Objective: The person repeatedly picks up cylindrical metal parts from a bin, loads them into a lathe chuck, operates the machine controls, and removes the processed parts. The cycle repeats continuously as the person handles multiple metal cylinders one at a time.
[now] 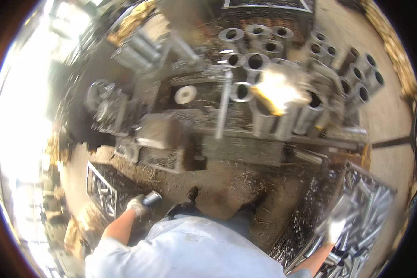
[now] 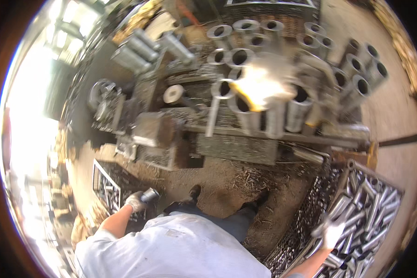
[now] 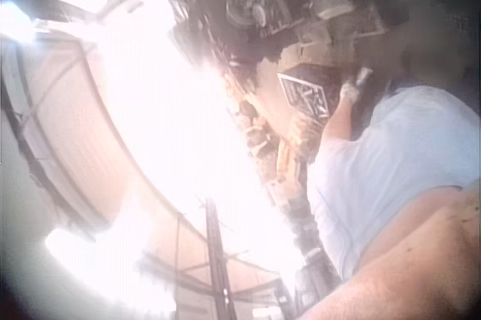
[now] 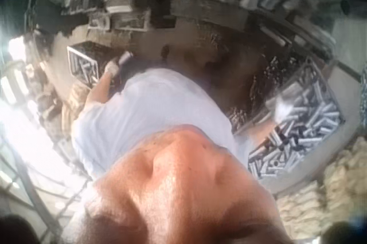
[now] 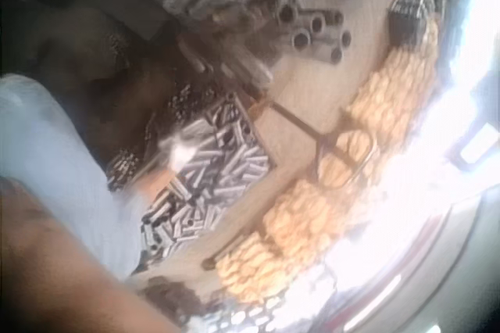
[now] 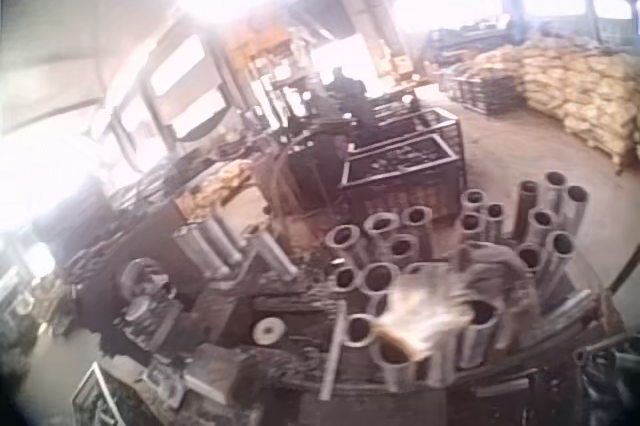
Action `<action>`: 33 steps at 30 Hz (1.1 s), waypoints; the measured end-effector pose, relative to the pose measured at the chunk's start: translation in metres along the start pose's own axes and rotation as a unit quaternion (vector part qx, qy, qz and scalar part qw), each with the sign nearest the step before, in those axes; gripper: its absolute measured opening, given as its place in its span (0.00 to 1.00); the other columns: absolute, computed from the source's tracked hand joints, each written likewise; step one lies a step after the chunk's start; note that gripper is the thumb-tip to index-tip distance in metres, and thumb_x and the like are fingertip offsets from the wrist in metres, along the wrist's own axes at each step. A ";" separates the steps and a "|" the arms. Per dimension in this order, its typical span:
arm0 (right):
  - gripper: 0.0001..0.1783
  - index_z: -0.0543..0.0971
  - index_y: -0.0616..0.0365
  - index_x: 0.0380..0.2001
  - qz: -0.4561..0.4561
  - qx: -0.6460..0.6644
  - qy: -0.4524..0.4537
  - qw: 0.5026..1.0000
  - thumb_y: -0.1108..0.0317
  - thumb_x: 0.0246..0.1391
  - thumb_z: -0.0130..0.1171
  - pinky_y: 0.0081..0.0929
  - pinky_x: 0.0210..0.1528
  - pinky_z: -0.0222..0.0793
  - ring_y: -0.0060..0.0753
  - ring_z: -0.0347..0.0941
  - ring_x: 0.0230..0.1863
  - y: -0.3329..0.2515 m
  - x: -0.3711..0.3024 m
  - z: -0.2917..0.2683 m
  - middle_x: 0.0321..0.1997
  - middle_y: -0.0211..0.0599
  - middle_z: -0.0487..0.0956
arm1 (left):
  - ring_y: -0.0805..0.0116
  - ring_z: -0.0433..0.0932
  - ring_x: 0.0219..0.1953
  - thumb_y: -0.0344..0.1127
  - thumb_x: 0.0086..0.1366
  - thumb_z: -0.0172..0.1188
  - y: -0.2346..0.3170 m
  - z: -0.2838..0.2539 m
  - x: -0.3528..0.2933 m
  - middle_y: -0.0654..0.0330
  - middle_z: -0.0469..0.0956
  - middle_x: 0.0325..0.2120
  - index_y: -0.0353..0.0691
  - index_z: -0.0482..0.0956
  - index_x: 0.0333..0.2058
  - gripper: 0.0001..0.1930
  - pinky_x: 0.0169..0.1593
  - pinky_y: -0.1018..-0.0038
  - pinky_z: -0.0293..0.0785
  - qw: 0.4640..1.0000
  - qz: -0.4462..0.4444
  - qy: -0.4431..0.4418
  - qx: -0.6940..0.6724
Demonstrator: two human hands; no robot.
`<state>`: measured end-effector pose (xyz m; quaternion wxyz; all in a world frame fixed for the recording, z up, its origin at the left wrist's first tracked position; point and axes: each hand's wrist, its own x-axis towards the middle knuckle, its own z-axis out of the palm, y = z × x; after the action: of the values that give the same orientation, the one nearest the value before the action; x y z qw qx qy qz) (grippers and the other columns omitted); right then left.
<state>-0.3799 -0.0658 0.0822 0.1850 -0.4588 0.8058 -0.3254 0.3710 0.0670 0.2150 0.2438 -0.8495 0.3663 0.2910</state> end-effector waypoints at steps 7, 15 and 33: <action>0.17 0.87 0.56 0.39 -0.251 0.210 -0.451 0.830 0.66 0.45 0.81 0.27 0.45 0.85 0.27 0.86 0.37 -0.317 -0.209 0.160 0.39 0.31 0.89 | 0.58 0.80 0.64 0.29 0.58 0.71 -0.257 0.065 0.122 0.55 0.79 0.64 0.40 0.66 0.74 0.43 0.62 0.65 0.77 0.727 -0.315 0.345 -0.503; 0.25 0.82 0.58 0.50 -0.215 0.317 -0.501 0.776 0.73 0.48 0.80 0.30 0.52 0.82 0.31 0.85 0.45 -0.571 -0.359 0.323 0.45 0.37 0.87 | 0.67 0.85 0.42 0.29 0.53 0.80 -0.292 -0.105 0.249 0.56 0.85 0.43 0.36 0.80 0.48 0.24 0.50 0.68 0.84 0.653 0.111 0.302 -0.685; 0.25 0.85 0.57 0.57 -0.453 -0.015 -0.174 0.874 0.71 0.54 0.68 0.34 0.54 0.83 0.39 0.88 0.47 -0.837 -0.252 0.318 0.47 0.46 0.89 | 0.53 0.81 0.61 0.32 0.61 0.74 -0.157 -0.237 0.244 0.46 0.79 0.59 0.37 0.75 0.62 0.31 0.66 0.62 0.77 0.670 0.483 0.216 -0.522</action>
<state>0.4569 -0.2690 0.4345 0.1476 -0.8259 0.4689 -0.2762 0.7032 -0.1024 0.2512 -0.4995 -0.5820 0.5561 0.3202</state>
